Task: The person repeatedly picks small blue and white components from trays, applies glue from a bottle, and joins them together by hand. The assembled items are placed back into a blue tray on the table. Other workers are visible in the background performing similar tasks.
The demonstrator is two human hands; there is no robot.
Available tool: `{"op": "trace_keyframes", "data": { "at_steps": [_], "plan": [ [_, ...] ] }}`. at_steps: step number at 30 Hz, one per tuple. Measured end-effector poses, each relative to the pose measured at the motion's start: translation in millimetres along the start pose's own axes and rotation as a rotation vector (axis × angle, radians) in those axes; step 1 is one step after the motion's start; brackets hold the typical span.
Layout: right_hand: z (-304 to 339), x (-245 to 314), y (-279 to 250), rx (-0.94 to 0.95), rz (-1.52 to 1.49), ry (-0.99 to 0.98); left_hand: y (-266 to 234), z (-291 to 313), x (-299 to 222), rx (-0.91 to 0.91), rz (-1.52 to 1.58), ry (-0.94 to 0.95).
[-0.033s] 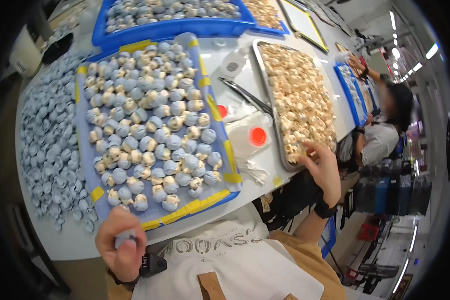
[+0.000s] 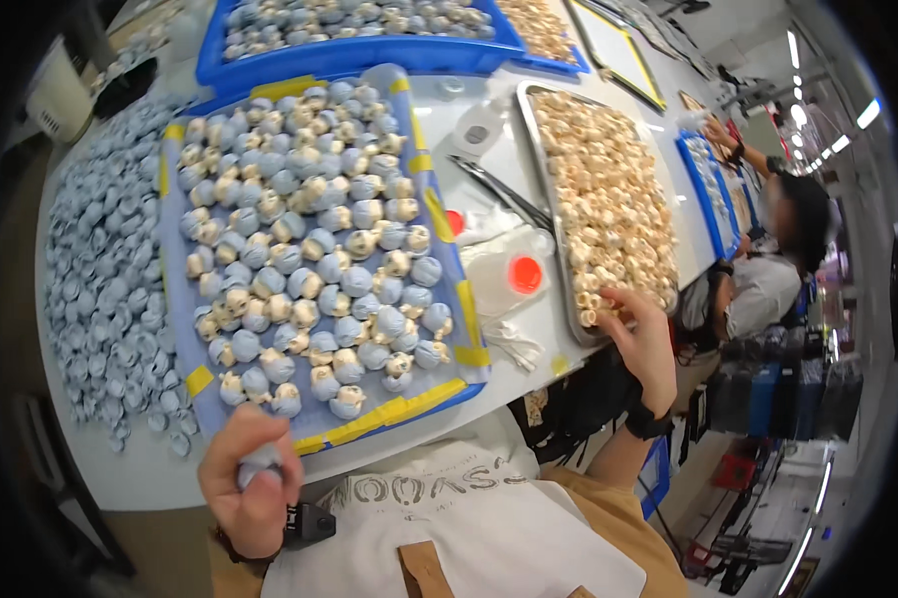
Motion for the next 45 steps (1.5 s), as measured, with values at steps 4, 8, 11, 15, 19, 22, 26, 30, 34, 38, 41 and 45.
{"op": "trace_keyframes", "data": {
  "at_steps": [4,8,11,15,19,22,26,30,34,38,41,45],
  "plan": [
    [1,-4,9,-0.047,-0.052,0.019,8,-5,-12,0.145,0.032,-0.239],
    [2,-16,16,-0.208,-0.065,0.058,8,-4,-8,0.298,-0.013,-0.278],
    [3,-13,15,-0.340,-0.116,0.076,6,-9,-4,0.385,-0.107,-0.167],
    [21,61,22,-0.405,-0.598,-0.082,14,-18,-4,0.437,-0.176,-0.109],
    [26,155,50,0.381,-0.738,-0.897,27,-22,-6,0.519,-0.215,-0.041],
    [26,176,67,0.309,-0.731,-0.922,28,-23,-2,0.492,-0.221,0.002],
    [29,172,75,0.356,-0.804,-0.885,28,-25,0,0.504,-0.185,-0.002],
    [31,173,81,0.022,-0.866,-0.899,31,-23,0,0.452,-0.078,-0.173],
    [31,175,82,-0.025,-0.805,-0.898,32,-26,-3,0.479,-0.108,-0.175],
    [29,175,81,-0.010,-0.817,-0.895,32,-27,-1,0.533,-0.138,-0.186],
    [27,166,73,-0.045,-0.914,-0.833,36,-24,-2,0.368,-0.050,-0.272],
    [27,146,61,-0.155,-0.880,-0.694,29,-25,-2,0.342,0.015,-0.391]
  ]
}}
Point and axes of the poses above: each hand's wrist, its own z-axis away from the middle knuckle, its own y-axis out of the palm, x = y × z, the point moved 2 cm from there along -z, towards the middle knuckle, and after that the axes turned 4 degrees about -z, right-handed, at the moved point
